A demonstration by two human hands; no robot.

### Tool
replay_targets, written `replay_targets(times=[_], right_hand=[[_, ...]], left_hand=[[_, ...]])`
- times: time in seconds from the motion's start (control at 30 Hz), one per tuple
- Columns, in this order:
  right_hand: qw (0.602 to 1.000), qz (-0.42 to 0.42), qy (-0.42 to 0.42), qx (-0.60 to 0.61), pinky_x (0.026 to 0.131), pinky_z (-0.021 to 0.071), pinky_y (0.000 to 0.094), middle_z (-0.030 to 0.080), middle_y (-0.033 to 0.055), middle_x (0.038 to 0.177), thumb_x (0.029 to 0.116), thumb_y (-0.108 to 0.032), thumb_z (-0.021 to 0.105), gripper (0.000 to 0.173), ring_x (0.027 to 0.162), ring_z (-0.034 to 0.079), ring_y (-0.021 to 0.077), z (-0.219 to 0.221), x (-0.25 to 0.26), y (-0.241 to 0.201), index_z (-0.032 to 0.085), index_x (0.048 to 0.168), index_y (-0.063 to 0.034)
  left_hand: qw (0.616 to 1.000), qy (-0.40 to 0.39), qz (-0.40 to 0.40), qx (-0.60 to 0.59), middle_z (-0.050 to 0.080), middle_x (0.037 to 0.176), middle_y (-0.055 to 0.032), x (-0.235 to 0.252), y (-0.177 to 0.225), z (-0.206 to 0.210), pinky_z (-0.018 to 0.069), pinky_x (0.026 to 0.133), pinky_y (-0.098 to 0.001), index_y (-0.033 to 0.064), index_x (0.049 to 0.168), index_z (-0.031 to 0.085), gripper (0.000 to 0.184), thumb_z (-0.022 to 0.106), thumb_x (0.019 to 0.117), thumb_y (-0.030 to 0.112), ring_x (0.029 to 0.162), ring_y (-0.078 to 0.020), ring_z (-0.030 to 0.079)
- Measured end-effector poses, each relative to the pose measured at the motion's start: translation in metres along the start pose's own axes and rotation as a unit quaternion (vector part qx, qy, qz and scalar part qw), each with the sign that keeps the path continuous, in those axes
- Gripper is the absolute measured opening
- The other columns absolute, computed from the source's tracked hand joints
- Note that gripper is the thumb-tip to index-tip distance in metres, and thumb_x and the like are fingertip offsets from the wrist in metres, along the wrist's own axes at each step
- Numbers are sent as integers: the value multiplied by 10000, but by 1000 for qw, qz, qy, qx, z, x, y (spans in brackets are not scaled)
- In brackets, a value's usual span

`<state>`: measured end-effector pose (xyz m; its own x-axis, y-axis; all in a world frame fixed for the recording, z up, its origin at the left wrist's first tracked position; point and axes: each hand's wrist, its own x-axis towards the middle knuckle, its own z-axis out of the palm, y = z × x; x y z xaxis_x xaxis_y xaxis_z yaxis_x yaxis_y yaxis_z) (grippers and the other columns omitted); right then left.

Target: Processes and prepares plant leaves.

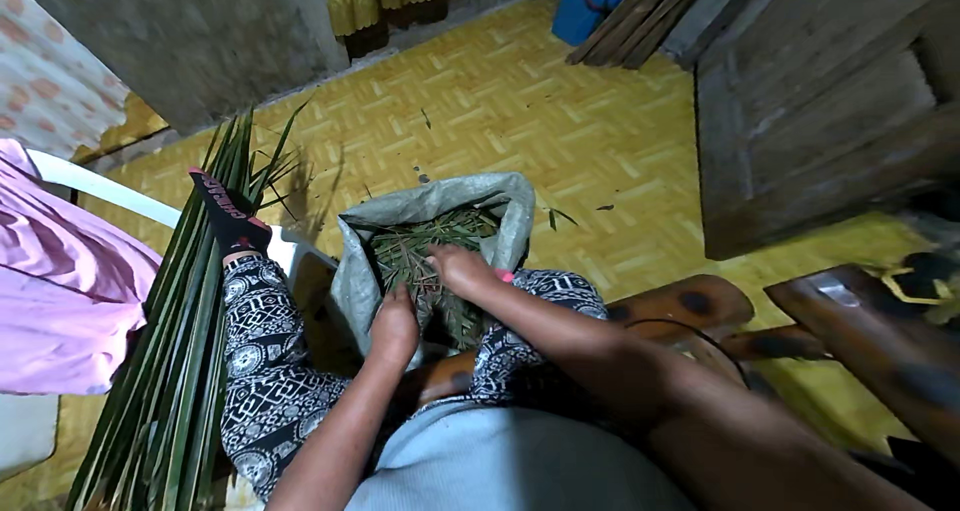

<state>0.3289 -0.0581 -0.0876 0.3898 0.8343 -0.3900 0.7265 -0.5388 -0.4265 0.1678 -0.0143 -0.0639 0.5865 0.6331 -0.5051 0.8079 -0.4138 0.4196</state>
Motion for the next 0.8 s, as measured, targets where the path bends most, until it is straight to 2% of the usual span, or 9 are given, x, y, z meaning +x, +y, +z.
replay_targets(times=[0.07,0.17,0.27,0.3,0.4,0.47,0.57,0.63,0.8], right_hand=[[999,34,41,13,1002,492,637,602,247,1382,1131,-309,374,457,1237,616,448,-5,14,16,529,1469,-45],[991,71,79,84,1048,455,643,578,247,1426,1132,-295,377,455,1288,581,453,-18,19,28,523,1479,-41],[986,10,71,151,1087,442,616,602,226,1409,1124,-287,417,432,1289,590,416,-9,5,22,542,1477,-73],[984,-8,46,173,1085,447,607,613,219,1396,1120,-274,431,425,1275,602,402,-5,-4,15,540,1482,-80],[973,-23,-44,225,1106,442,543,627,198,1381,1116,-260,458,444,1267,612,348,3,-23,-5,491,1520,-80],[962,-10,-61,264,1085,456,509,646,212,1339,1113,-247,470,445,1222,633,335,7,-26,-10,488,1515,-55],[920,32,-50,387,966,512,387,651,190,1284,1099,-187,505,403,1074,654,226,11,-24,-12,511,1473,-36],[892,49,-44,447,864,508,318,646,158,1226,1091,-164,518,388,956,623,155,12,-23,-11,514,1457,-34],[869,58,-13,491,771,497,280,650,111,1161,1073,-160,558,371,848,592,107,16,-16,0,538,1426,-51]], left_hand=[[1000,-1,7,-12,546,1460,-234,0,-2,0,493,1088,-488,44,1557,422,460,372,1128,204,1280,-358,613],[998,-9,22,-50,565,1440,-249,2,-6,-3,439,1143,-465,-1,1530,445,452,366,1132,200,1327,-345,580],[994,-20,29,-103,587,1418,-250,6,-12,-5,441,1143,-455,-30,1503,468,452,347,1138,207,1299,-332,602],[992,-27,30,-117,602,1392,-252,8,-12,-6,455,1123,-459,-31,1497,473,453,339,1141,215,1264,-331,622],[988,-38,33,-148,661,1215,-241,10,-14,-6,524,985,-462,-28,1457,507,438,331,1143,222,1048,-314,679],[984,-50,30,-171,673,1136,-210,10,-15,-6,540,917,-441,-15,1444,516,428,324,1145,223,952,-282,676],[974,-62,30,-216,667,1037,-153,10,-19,-5,550,812,-372,-8,1437,519,414,339,1143,222,820,-197,647],[966,-75,32,-245,664,999,-114,7,-22,-6,552,761,-322,0,1418,527,386,375,1136,216,768,-145,635],[939,-113,18,-324,653,953,-68,-3,-32,-5,558,703,-266,-4,1343,566,315,460,1111,181,729,-95,634]])
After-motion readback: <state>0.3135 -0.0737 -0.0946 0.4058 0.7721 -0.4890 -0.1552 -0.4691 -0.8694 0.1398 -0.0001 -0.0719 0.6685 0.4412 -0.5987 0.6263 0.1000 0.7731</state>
